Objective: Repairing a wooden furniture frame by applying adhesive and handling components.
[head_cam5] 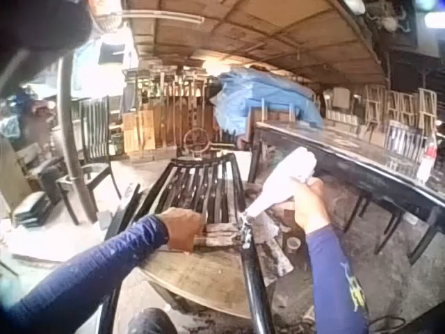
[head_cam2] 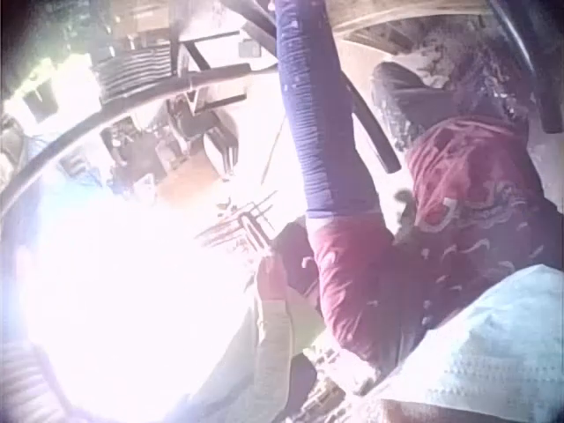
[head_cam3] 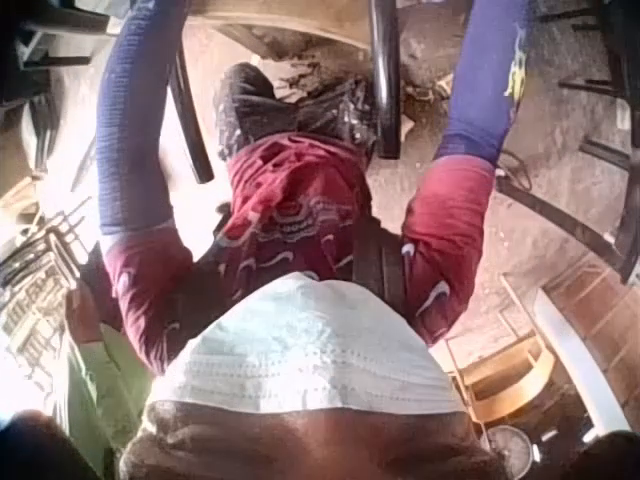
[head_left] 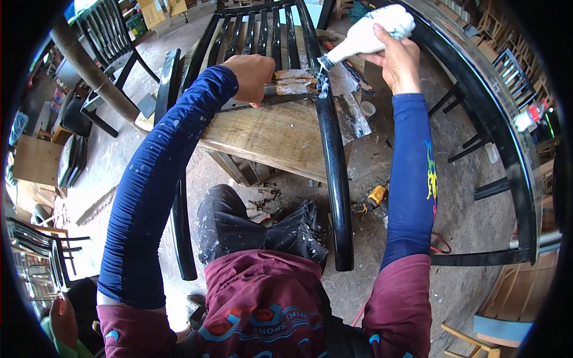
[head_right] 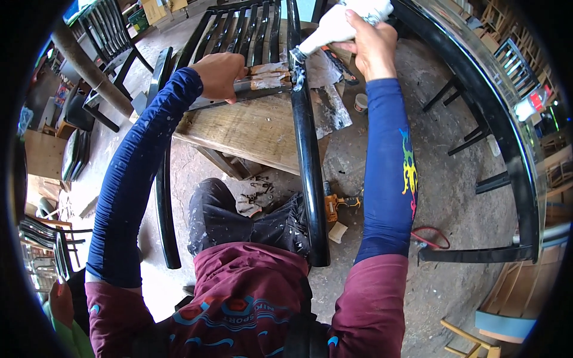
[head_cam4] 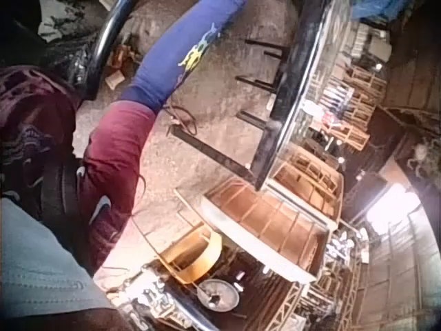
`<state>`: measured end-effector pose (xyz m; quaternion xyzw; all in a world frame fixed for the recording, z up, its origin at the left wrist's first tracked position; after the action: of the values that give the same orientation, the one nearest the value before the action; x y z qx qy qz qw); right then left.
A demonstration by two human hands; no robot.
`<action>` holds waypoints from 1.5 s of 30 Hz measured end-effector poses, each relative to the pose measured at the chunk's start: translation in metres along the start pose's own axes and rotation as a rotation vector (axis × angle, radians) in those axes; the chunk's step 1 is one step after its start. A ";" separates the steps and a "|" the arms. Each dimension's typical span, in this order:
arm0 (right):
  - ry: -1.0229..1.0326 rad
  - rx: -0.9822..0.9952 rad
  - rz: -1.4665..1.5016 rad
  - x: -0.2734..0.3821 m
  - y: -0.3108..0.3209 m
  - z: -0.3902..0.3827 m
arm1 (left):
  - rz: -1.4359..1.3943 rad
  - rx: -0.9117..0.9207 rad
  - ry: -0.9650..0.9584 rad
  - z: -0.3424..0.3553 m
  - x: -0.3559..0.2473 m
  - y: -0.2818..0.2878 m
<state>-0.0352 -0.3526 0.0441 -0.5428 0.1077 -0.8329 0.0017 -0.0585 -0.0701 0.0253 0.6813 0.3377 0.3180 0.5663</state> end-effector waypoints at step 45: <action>0.308 0.089 -0.567 0.028 -0.038 -0.010 | 0.007 0.046 -0.018 -0.004 0.000 0.005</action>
<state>-0.0513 -0.3169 0.0724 -0.4181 -0.0853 -0.8764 -0.2231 -0.0613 -0.0690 0.0306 0.6982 0.3376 0.3061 0.5521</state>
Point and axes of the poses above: each hand's wrist, its own z-axis towards the middle knuckle, its own y-axis out of the back of the hand, x = y × z, the point moved 4 cm from there along z, towards the middle knuckle, and after that the axes turned 3 degrees about x, right-handed, at the moved point
